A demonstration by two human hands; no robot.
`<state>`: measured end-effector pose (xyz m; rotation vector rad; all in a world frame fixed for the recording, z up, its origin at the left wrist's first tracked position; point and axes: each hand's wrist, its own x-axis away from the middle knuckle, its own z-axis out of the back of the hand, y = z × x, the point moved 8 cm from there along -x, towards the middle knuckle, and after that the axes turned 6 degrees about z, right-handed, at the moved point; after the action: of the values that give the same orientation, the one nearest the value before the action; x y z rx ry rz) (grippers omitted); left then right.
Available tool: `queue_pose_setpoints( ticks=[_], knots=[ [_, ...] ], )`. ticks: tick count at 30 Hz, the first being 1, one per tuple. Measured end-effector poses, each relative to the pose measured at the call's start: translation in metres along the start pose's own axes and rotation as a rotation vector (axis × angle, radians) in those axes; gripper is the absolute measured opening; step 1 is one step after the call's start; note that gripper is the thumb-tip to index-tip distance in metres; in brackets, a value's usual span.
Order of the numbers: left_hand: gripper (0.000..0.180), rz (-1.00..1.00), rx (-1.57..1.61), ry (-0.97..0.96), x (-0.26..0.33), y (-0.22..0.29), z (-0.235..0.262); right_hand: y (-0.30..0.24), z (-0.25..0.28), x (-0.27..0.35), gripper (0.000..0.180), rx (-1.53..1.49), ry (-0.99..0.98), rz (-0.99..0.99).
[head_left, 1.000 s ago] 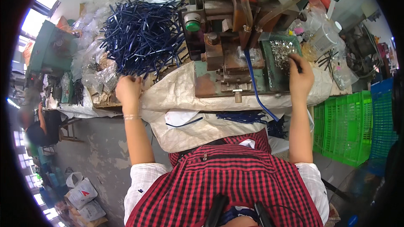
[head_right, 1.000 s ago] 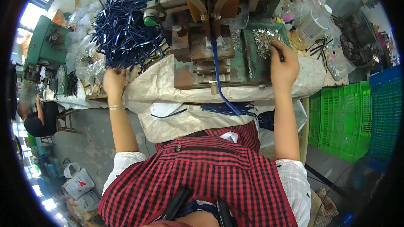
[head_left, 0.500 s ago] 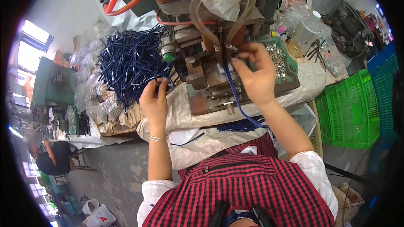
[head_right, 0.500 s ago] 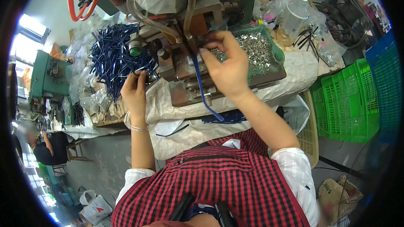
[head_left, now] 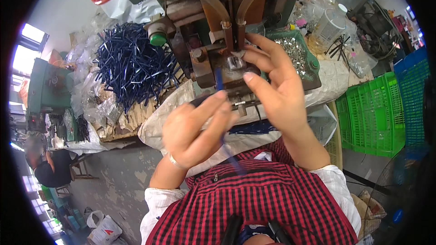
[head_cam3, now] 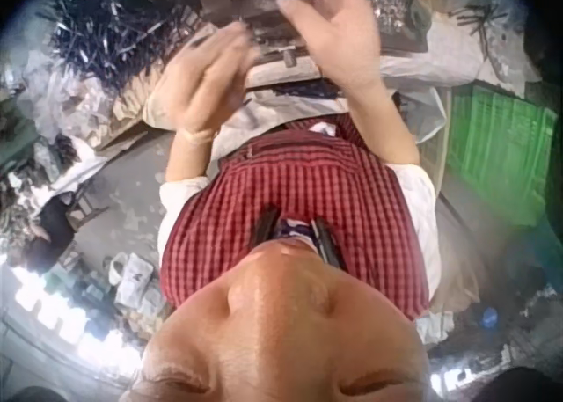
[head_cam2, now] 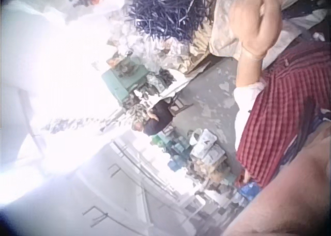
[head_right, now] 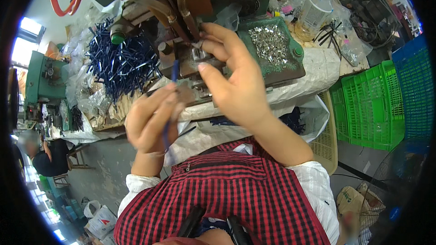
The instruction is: The person inserts a blue wire into a machine, places a metal component onto the wire, and operates the machine to crimp the component onto the wire. The person repeats this process with multiple wires and components.
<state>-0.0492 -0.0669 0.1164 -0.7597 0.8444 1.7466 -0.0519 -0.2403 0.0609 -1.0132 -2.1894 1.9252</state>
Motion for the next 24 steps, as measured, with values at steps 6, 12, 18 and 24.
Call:
queue_pose_setpoints(
  ticks=[6, 12, 18, 24],
  knots=[
    [0.022, -0.164, 0.021, 0.085, -0.007, 0.002, -0.051, 0.053, 0.114, -0.029, 0.031, 1.466, -0.017, 0.144],
    [0.027, -0.161, 0.016, 0.044, -0.001, -0.003, -0.060, 0.078, 0.153, -0.022, 0.024, 1.361, 0.071, 0.253],
    [0.030, -0.066, 0.075, -0.012, 0.001, -0.003, -0.055, 0.075, 0.095, -0.041, 0.027, 1.429, -0.142, 0.505],
    [0.018, 0.068, -0.285, -0.020, 0.046, -0.024, 0.006, 0.064, 0.133, -0.032, 0.012, 1.211, 0.105, 0.379]
  ],
)
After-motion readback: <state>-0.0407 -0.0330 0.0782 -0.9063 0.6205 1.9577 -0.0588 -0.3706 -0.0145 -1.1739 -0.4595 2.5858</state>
